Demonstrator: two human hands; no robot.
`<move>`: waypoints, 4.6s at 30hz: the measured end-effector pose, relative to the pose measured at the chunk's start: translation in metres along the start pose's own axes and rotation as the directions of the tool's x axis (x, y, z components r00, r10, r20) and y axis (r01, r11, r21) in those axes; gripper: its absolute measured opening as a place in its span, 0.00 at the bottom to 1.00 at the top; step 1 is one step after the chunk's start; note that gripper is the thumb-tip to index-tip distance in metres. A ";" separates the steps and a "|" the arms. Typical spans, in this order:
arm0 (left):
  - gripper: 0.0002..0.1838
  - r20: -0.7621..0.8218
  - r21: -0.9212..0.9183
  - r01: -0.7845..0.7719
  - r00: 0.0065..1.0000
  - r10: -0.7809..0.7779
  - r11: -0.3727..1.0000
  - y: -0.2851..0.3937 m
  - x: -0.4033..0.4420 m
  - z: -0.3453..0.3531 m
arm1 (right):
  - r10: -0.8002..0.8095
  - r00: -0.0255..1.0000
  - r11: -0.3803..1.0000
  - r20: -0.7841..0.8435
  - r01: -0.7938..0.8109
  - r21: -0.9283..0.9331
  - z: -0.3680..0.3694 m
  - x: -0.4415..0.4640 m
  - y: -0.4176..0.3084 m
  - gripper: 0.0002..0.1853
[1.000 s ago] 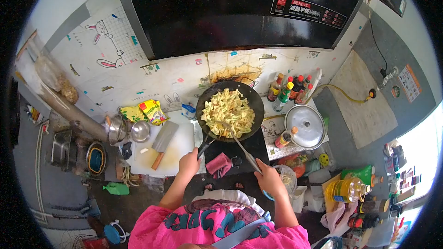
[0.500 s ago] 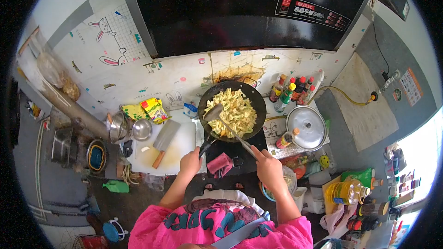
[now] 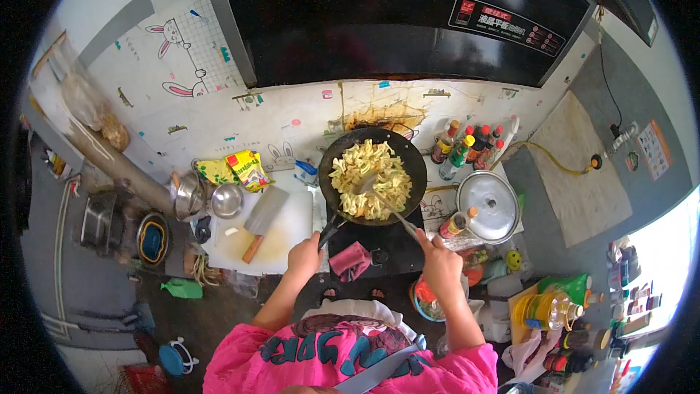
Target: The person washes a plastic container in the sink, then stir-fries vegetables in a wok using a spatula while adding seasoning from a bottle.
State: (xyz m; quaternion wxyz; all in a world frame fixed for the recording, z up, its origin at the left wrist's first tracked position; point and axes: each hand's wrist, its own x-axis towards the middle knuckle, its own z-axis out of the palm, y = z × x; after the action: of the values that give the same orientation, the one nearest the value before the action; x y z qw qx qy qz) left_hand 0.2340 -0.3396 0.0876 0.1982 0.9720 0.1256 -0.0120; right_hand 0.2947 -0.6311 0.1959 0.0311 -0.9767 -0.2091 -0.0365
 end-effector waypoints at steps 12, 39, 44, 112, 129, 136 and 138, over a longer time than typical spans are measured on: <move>0.22 -0.009 -0.015 -0.015 1.000 0.015 1.000 0.002 0.000 -0.002 | -0.018 0.997 0.967 0.075 -0.002 0.254 -0.035 -0.020 0.003 0.26; 0.21 -0.018 -0.001 -0.031 0.999 0.031 1.000 0.000 0.001 0.000 | 0.039 0.986 0.998 0.165 -0.031 -0.051 -0.030 -0.016 -0.005 0.27; 0.19 -0.036 -0.013 -0.036 0.999 0.036 0.999 -0.001 0.001 0.002 | 0.045 0.988 0.999 0.150 -0.044 -0.008 0.020 -0.005 -0.008 0.28; 0.23 0.056 0.004 -0.026 0.998 0.025 1.000 -0.004 0.002 0.002 | -0.031 0.996 0.995 0.081 0.038 -0.089 -0.030 0.062 -0.014 0.15; 0.22 -0.034 -0.016 -0.069 0.997 0.068 0.997 -0.007 0.002 0.007 | -0.201 0.977 0.967 -0.066 0.187 -0.174 -0.081 0.029 -0.027 0.24; 0.23 -0.020 -0.016 -0.039 0.999 0.039 0.999 -0.009 0.003 0.013 | -0.493 0.870 0.813 0.006 0.463 -0.353 -0.066 0.073 -0.090 0.15; 0.23 -0.033 -0.018 -0.052 0.998 0.051 0.998 -0.010 0.002 0.012 | -0.520 0.853 0.779 0.038 0.492 -0.389 -0.024 0.090 -0.094 0.13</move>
State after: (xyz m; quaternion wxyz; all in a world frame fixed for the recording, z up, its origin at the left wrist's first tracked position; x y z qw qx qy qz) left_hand 0.2338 -0.3351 0.0722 0.2055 0.9731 0.1038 0.0102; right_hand 0.3366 -0.5108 0.2317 -0.1648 -0.8691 -0.4509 -0.1190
